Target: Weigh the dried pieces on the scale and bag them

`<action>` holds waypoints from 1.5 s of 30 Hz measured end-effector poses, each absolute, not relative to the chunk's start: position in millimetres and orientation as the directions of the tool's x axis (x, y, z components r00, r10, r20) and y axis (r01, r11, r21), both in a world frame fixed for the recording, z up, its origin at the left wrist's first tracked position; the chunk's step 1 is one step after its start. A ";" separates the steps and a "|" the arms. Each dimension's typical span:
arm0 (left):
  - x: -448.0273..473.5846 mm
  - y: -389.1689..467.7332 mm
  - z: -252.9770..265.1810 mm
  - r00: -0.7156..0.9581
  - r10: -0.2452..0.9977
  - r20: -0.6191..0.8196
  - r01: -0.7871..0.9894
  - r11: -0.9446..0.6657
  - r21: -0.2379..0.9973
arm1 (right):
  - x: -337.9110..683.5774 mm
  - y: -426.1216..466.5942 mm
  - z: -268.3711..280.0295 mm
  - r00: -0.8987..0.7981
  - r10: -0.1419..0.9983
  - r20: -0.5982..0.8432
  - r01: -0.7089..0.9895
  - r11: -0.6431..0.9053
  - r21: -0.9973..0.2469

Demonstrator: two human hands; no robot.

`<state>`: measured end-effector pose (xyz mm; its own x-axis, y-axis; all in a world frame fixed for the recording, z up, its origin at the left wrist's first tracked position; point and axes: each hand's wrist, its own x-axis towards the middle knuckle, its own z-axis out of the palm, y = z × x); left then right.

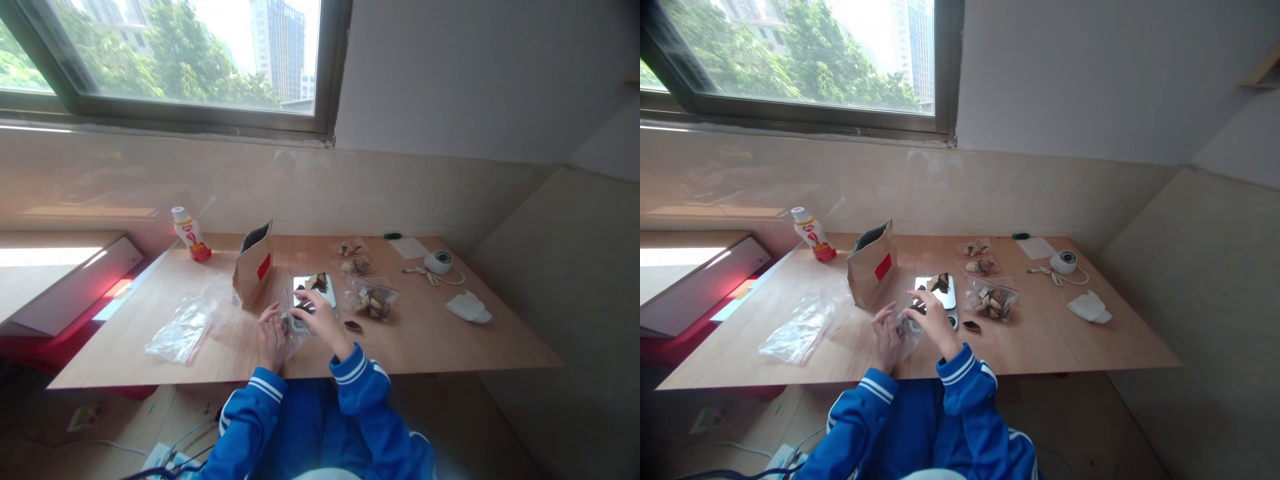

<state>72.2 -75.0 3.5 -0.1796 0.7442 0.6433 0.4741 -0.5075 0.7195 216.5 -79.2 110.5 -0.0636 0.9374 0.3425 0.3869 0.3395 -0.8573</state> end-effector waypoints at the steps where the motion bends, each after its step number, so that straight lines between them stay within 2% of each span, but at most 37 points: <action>1: 71.1 -75.3 5.8 -0.149 0.751 0.643 0.491 -0.508 0.707 | 217.1 -77.5 105.8 -0.031 0.943 0.332 0.386 0.318 -0.866; 4: 68.5 -75.7 13.5 -0.002 0.774 0.633 0.552 -0.527 0.647 | 221.4 -74.5 91.5 0.034 0.954 0.298 0.373 0.265 -0.889; 7: 68.0 -75.6 20.0 0.097 0.783 0.615 0.574 -0.549 0.608 | 225.9 -73.8 80.1 0.038 0.975 0.217 0.275 0.198 -0.941; 11: 69.1 -76.2 25.5 0.141 0.801 0.581 0.592 -0.539 0.600 | 224.1 -73.9 70.3 0.023 0.987 0.158 0.126 0.153 -0.980; 15: 69.5 -76.2 26.9 0.193 0.823 0.535 0.616 -0.526 0.587 | 213.9 -74.7 63.2 0.015 0.984 0.179 0.104 0.176 -0.979; 21: 67.6 -76.6 25.1 0.142 0.775 0.616 0.596 -0.564 0.572 | 204.3 -74.0 60.4 0.027 0.989 0.148 0.070 0.146 -0.987; 24: 66.9 -79.7 25.6 0.084 0.731 0.678 0.574 -0.591 0.567 | 203.3 -72.0 66.0 0.031 0.983 0.183 0.145 0.177 -0.973; 28: 66.4 -83.1 23.9 -0.005 0.697 0.717 0.551 -0.596 0.584 | 200.6 -70.4 77.0 0.084 0.935 0.346 0.356 0.296 -0.886; 31: 66.0 -82.5 18.7 -0.049 0.691 0.721 0.519 -0.599 0.610 | 204.0 -67.8 81.3 0.057 0.907 0.417 0.407 0.360 -0.839; 34: 65.7 -79.9 12.0 -0.104 0.684 0.722 0.478 -0.602 0.639 | 216.8 -60.0 77.7 0.060 0.901 0.430 0.442 0.362 -0.821; 36: 66.1 -78.1 8.6 -0.162 0.692 0.704 0.458 -0.579 0.675 | 226.9 -52.4 72.2 0.073 0.903 0.423 0.544 0.319 -0.776; 40: 68.1 -76.8 7.4 -0.252 0.727 0.639 0.403 -0.521 0.752 | 234.0 -37.5 62.4 -0.014 0.927 0.374 0.794 0.237 -0.559; 42: 69.2 -76.9 8.7 -0.273 0.731 0.625 0.386 -0.512 0.767 | 230.0 -32.7 59.6 -0.063 0.932 0.358 0.850 0.238 -0.470; 45: 69.8 -76.8 8.8 -0.290 0.738 0.609 0.371 -0.500 0.783 | 222.4 -30.0 56.0 -0.087 0.935 0.345 0.884 0.232 -0.407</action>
<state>69.8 -76.8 8.8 -0.2898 0.7383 0.6090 0.3709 -0.5000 0.7826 222.4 -30.0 56.0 -0.0872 0.9346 0.3449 0.8836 0.2325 -0.4065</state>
